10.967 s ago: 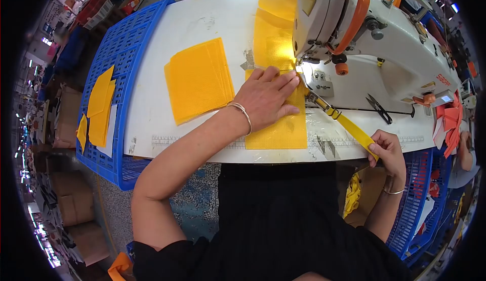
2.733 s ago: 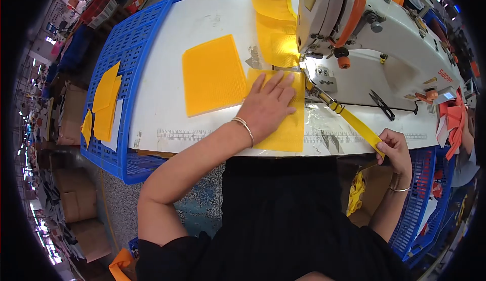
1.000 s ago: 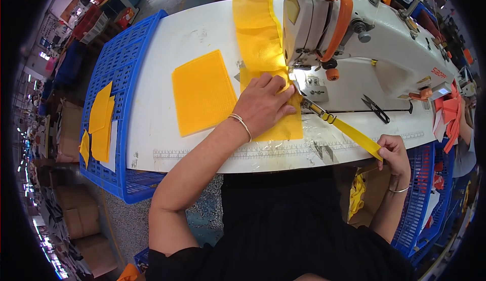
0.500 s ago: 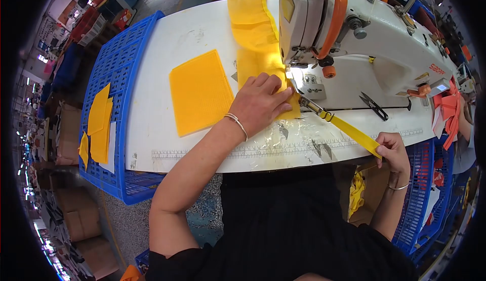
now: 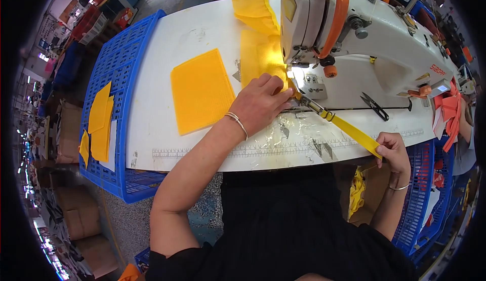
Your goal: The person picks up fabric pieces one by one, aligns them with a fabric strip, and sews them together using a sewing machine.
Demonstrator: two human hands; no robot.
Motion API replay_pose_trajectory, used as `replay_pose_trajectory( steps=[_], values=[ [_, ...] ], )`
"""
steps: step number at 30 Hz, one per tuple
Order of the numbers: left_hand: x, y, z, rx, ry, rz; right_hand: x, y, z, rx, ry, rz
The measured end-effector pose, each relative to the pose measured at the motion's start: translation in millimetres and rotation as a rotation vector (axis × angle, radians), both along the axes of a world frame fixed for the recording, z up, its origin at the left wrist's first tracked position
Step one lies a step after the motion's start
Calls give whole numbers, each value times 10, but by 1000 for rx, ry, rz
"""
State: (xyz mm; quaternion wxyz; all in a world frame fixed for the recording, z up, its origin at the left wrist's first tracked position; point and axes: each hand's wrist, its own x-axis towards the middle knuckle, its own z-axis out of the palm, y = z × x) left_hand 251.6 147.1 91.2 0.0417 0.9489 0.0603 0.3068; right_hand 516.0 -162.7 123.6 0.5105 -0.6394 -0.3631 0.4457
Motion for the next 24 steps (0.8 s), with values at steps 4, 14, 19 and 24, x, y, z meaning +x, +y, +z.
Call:
replay_pose_trajectory(
  steps=[4, 14, 19, 24],
  values=[
    [22, 25, -30, 11, -11, 4, 10, -8, -15, -8, 4, 5],
    [49, 56, -63, 49, 23, 31, -13, 10, -11, -37, -23, 1],
    [41, 83, -92, 51, 57, 34, -34, 37, 7, -56, -36, -6],
    [-273, 142, 241, -27, 63, 42, -22, 46, 24, -66, -39, -3]
  ],
)
